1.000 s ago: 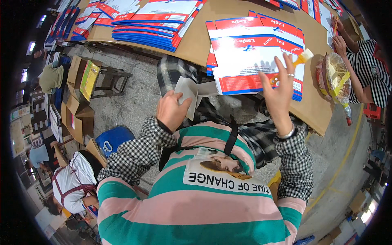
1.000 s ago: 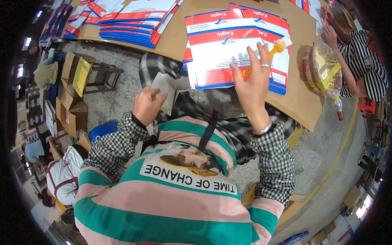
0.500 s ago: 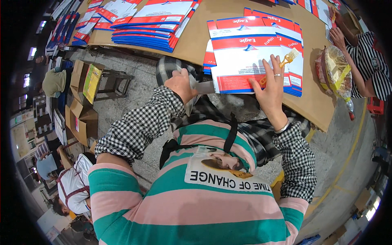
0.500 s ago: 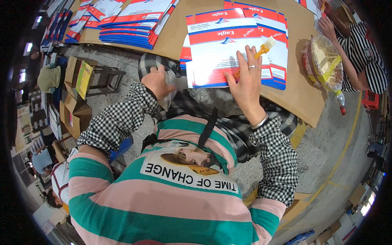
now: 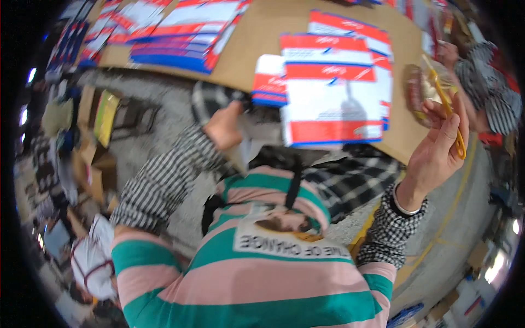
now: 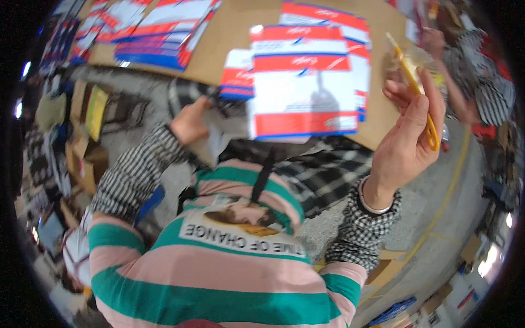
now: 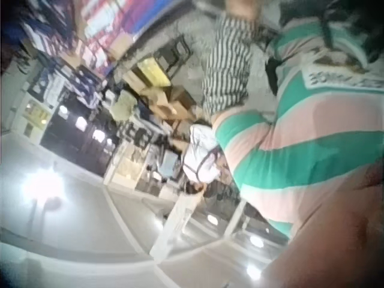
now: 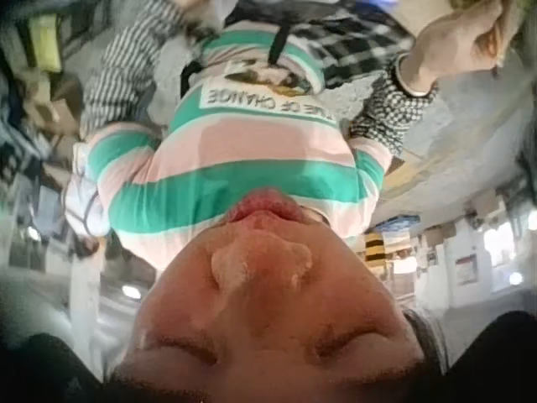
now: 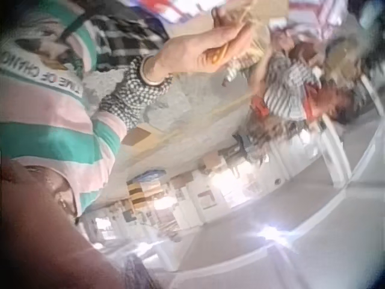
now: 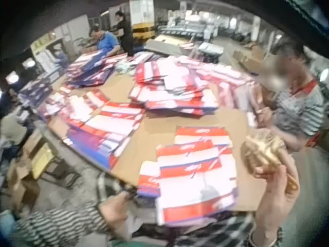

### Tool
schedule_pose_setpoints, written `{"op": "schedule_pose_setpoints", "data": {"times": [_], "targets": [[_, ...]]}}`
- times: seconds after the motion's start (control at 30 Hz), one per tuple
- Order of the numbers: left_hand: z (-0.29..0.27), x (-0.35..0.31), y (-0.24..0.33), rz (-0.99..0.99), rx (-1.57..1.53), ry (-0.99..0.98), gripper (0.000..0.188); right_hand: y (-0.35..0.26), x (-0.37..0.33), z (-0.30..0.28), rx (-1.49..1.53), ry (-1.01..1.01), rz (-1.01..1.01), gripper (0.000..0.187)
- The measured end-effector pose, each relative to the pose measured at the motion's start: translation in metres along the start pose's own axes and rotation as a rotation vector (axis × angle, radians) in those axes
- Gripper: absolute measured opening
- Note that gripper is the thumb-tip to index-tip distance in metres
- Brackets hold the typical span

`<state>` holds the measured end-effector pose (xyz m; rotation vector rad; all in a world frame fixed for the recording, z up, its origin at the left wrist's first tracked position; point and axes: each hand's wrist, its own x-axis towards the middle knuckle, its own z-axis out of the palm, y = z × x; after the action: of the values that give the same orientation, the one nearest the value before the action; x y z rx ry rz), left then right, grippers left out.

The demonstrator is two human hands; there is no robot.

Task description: The person sits on the floor and assembles flat-packed cardboard boxes. They fold the panels, apply glue to the flaps using a brush, and press the edges to seal them. The person handles multiple boxes one at a time, stacking the finished units on the table.

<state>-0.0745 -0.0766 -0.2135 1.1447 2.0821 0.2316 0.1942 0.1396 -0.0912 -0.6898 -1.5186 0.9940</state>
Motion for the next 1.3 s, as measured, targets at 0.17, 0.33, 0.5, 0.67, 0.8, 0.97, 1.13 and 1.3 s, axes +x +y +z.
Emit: {"op": "schedule_pose_setpoints", "data": {"times": [0.17,0.33,0.5,0.67,0.8,0.97,1.13,1.3], "targets": [[0.001,-0.016,-0.007,-0.043,-0.182,-0.056,0.095,0.028,0.050,-0.069,-0.065,0.342,0.010,0.022],[0.006,-0.001,-0.025,-0.080,-0.306,-0.336,0.076,0.086,0.090,-0.116,-0.232,0.411,0.153,0.024],[0.000,-0.010,-0.012,-0.109,-0.290,-0.274,0.097,0.133,0.122,-0.112,-0.570,0.264,0.239,0.024],[0.006,-0.008,-0.024,-0.136,-0.164,-0.216,0.103,0.190,0.138,-0.126,-0.738,0.112,0.317,0.027],[0.000,-0.019,-0.014,-0.238,-0.363,-0.221,0.090,0.168,0.136,-0.116,-0.567,0.087,0.527,0.026],[0.012,-0.015,-0.041,-0.294,-0.584,-0.313,0.056,0.144,0.136,-0.138,-0.385,0.102,0.520,0.022],[0.014,-0.010,-0.043,-0.300,-0.641,-0.289,0.050,0.135,0.126,-0.147,-0.157,0.127,0.512,0.020],[0.012,-0.009,-0.027,-0.285,-0.620,-0.293,0.063,0.112,0.126,-0.154,0.078,0.274,0.398,0.017]]}}
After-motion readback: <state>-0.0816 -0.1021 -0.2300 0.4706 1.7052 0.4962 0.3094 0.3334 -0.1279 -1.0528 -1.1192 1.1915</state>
